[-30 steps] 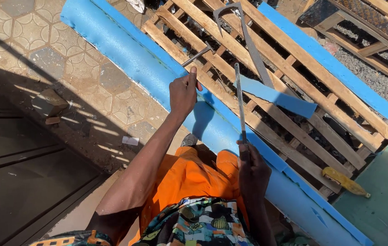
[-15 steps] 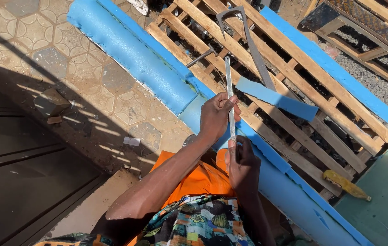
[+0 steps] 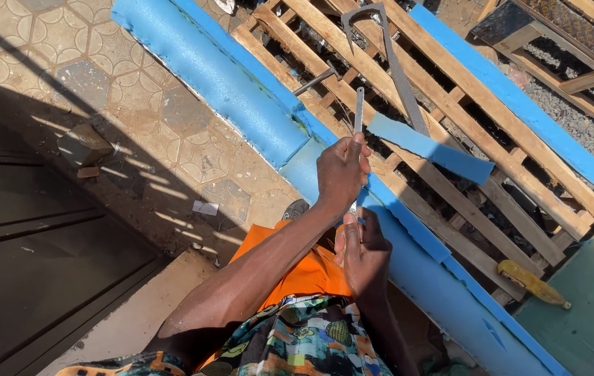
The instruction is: Applying adhesive to foam strips and attaching them to a wooden furniture frame, followed by trimming the foam with a saw blade.
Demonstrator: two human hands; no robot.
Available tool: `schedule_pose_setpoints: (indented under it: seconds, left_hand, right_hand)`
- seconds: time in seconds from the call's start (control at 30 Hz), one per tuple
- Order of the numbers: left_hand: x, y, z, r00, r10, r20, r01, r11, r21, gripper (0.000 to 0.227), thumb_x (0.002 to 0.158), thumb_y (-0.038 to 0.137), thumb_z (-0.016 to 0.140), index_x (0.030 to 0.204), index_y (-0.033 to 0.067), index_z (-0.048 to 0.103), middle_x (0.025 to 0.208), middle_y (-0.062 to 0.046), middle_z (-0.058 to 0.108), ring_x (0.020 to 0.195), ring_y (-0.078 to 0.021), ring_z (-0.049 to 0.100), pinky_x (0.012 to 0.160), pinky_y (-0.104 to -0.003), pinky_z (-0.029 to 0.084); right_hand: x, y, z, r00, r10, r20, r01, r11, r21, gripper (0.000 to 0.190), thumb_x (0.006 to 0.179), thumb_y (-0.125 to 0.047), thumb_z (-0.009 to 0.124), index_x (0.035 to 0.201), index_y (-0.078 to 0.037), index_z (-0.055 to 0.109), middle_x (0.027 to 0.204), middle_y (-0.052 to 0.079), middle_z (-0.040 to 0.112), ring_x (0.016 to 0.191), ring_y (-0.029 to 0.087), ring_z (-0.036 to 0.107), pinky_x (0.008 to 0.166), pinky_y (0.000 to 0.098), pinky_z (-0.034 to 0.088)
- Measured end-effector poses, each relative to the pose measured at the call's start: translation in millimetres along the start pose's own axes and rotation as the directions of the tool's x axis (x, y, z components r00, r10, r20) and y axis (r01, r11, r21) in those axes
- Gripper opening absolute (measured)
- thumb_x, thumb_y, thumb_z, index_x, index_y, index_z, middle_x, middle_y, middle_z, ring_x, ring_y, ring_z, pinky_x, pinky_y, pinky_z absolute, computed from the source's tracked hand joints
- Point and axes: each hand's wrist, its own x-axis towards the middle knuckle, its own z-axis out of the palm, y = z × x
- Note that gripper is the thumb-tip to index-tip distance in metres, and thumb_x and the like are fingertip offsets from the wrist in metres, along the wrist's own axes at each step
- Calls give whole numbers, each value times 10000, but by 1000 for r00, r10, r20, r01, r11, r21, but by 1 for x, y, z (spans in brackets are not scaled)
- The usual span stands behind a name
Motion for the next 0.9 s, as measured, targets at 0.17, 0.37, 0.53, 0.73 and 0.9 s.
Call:
schedule_pose_setpoints:
  seconds: [0.17,0.37,0.53,0.73,0.9]
  left_hand:
    - [0,14,-6,998,-60,-20,58,995,-80,621,1118,513,402,778,57,650,551,-127,641,423,-147,607,415,-281,563]
    - [-12,-4,3,994,-31,102,36,998,-49,367,1119,294,489,967,21,682,623,-121,711,452,-205,695,432,-301,594]
    - [11,-14,4,996,-88,27,90,992,-89,542,1145,353,383,840,7,669,555,-148,643,391,-187,618,351,-303,563]
    - [21,-4,-11,979,-50,198,69,994,-89,422,1068,348,615,936,-42,707,715,-199,740,551,-276,749,468,-352,669]
    - [17,-10,-10,999,-44,-23,45,997,57,553,1132,348,424,795,-6,683,569,-160,681,393,-225,664,311,-291,578]
  right_hand:
    - [-7,0,1,1000,-7,-24,7,1000,2,229,1081,-166,529,1141,14,657,505,102,643,400,171,627,426,305,551]
    - [-2,3,-7,995,65,-77,-69,996,-51,232,1095,-178,536,1107,12,669,486,72,626,397,153,612,478,298,548]
    - [1,-5,-5,999,-6,-45,4,998,-63,245,1087,-175,539,1140,35,651,506,102,634,413,184,633,488,323,557]
    - [-2,-3,-10,998,47,-49,-49,998,-44,236,1079,-148,533,1126,47,658,484,94,630,393,173,623,457,307,549]
    - [-14,-15,-2,993,113,21,-114,992,56,228,1061,-185,548,1112,-6,680,483,93,636,372,164,621,437,297,562]
